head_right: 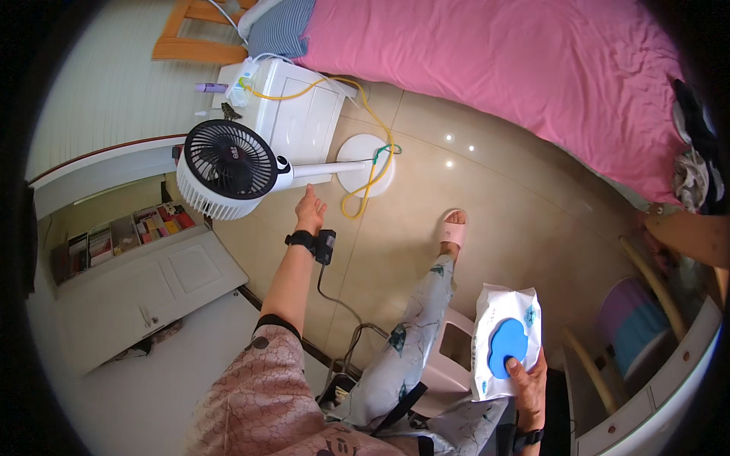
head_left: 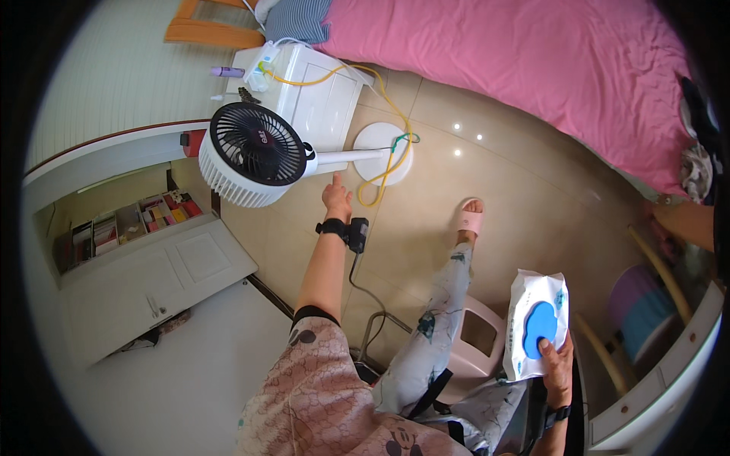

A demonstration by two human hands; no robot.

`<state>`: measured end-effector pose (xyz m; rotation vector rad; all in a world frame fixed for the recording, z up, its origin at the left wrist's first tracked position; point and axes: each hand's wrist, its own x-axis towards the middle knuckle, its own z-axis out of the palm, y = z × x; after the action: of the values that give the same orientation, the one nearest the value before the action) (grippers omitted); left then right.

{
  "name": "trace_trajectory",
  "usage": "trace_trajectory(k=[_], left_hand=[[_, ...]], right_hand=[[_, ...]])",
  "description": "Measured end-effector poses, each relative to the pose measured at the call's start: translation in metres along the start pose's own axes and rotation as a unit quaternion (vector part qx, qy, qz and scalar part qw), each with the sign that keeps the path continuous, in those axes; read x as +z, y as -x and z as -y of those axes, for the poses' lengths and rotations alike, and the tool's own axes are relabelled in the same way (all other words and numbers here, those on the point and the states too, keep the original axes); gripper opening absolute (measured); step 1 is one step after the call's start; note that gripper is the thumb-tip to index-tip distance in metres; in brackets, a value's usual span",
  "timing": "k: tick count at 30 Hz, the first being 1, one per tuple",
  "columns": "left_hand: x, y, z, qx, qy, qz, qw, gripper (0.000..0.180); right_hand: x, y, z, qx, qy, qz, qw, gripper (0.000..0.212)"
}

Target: The person wipes the exterior of a computer tower with a cloth and then uses a wet wipe to clean the edge of a white desk.

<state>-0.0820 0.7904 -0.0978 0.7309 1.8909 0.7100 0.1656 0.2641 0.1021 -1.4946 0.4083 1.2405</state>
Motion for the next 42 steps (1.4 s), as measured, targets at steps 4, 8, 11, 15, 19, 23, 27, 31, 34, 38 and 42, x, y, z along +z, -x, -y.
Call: trace_trajectory(k=[4, 8, 11, 15, 19, 23, 27, 31, 34, 38, 42], left_hand=[[0.031, -0.025, -0.002, 0.063, 0.015, -0.027, 0.998, 0.069], [0.037, -0.06, -0.018, 0.062, 0.039, 0.008, 0.997, 0.049], [0.039, -0.076, -0.016, 0.102, 0.114, -0.014, 0.988, 0.045], [0.038, -0.068, -0.006, 0.124, 0.116, -0.011, 0.985, 0.043], [0.012, -0.052, 0.01, 0.143, 0.079, 0.041, 0.986, 0.043], [-0.024, -0.046, 0.029, 0.254, -0.046, 0.1, 0.961, 0.032], [-0.036, -0.053, 0.046, 0.337, -0.143, 0.09, 0.926, 0.027], [-0.05, -0.062, 0.066, 0.233, -0.224, 0.066, 0.944, 0.041], [-0.046, -0.025, 0.101, 0.114, -0.204, 0.096, 0.968, 0.036], [0.01, 0.096, 0.098, -0.166, -0.006, 0.28, 0.945, 0.044], [0.068, 0.16, 0.04, -0.17, 0.013, 0.333, 0.927, 0.051]], right_hand=[[0.027, -0.022, 0.017, 0.043, -0.003, 0.026, 0.999, 0.089], [0.044, -0.035, 0.018, 0.048, 0.01, 0.036, 0.998, 0.093], [0.052, -0.041, 0.019, 0.066, 0.035, 0.042, 0.996, 0.096], [0.046, -0.039, 0.013, 0.078, 0.038, 0.046, 0.995, 0.098], [0.049, -0.037, 0.026, 0.082, 0.043, 0.069, 0.993, 0.098], [0.045, -0.034, 0.032, 0.061, 0.059, 0.08, 0.993, 0.094], [0.048, -0.031, 0.041, 0.053, 0.07, 0.07, 0.994, 0.092], [0.059, -0.023, 0.052, 0.043, 0.079, 0.077, 0.993, 0.09], [0.073, -0.01, 0.073, 0.062, 0.093, 0.085, 0.99, 0.089], [0.089, 0.013, 0.106, 0.043, 0.09, 0.068, 0.993, 0.088], [0.122, 0.029, 0.148, 0.016, 0.084, 0.096, 0.992, 0.08]])
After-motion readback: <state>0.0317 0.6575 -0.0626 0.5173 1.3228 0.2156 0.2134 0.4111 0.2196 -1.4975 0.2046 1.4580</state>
